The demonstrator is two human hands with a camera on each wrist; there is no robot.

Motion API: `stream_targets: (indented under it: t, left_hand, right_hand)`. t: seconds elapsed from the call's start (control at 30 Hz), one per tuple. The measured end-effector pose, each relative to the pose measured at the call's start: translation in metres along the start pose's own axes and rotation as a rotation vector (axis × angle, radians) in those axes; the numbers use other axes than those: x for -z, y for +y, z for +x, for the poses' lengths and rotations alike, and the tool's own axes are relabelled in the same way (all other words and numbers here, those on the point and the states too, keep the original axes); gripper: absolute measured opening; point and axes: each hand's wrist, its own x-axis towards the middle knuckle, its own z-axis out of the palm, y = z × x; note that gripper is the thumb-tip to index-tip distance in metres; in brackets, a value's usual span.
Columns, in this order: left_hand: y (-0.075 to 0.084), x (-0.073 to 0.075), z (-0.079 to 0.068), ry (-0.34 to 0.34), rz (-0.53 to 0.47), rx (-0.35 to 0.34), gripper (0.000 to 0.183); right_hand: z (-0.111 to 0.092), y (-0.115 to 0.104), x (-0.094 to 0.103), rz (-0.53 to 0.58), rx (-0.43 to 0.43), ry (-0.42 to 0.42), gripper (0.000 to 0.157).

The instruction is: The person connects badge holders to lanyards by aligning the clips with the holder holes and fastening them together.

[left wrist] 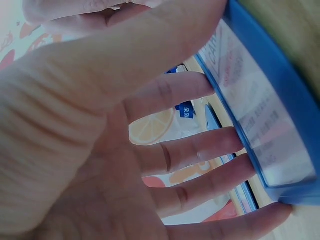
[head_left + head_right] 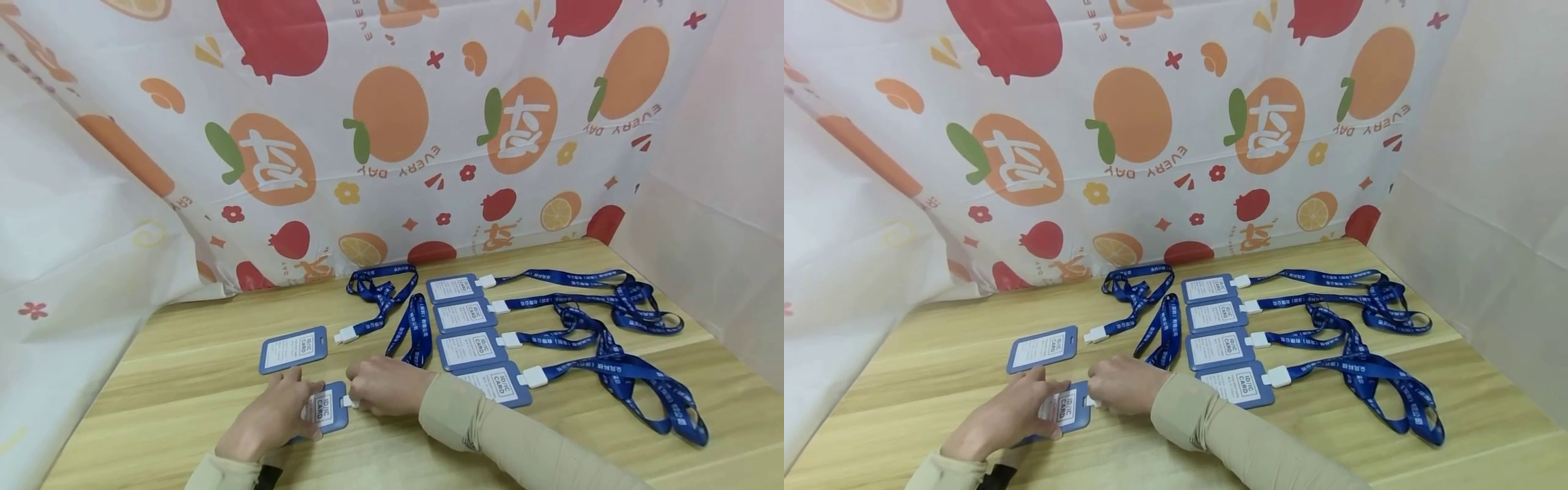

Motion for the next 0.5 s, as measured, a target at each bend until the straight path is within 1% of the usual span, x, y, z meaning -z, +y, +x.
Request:
stream_targets:
  t: [0.13,0.33,0.5]
  left_hand:
    - [-0.0016,-0.0026,-0.0025,-0.003,-0.009,0.006,0.069]
    - [-0.0005,-0.0009,-0.0045,0.02,-0.011,0.006,0.069]
    - [0.0019,0.0013,-0.0034,0.016,-0.015,0.006,0.07]
  right_hand:
    - [0.0006,-0.002,-0.0008,0.006,0.004,-0.005,0.013]
    - [0.0024,-0.0029,-0.0004,-0.024,0.012,-0.001,0.012]
    - [0.0019,-0.0017,0.0025,-0.021,0.001,-0.019,0.013]
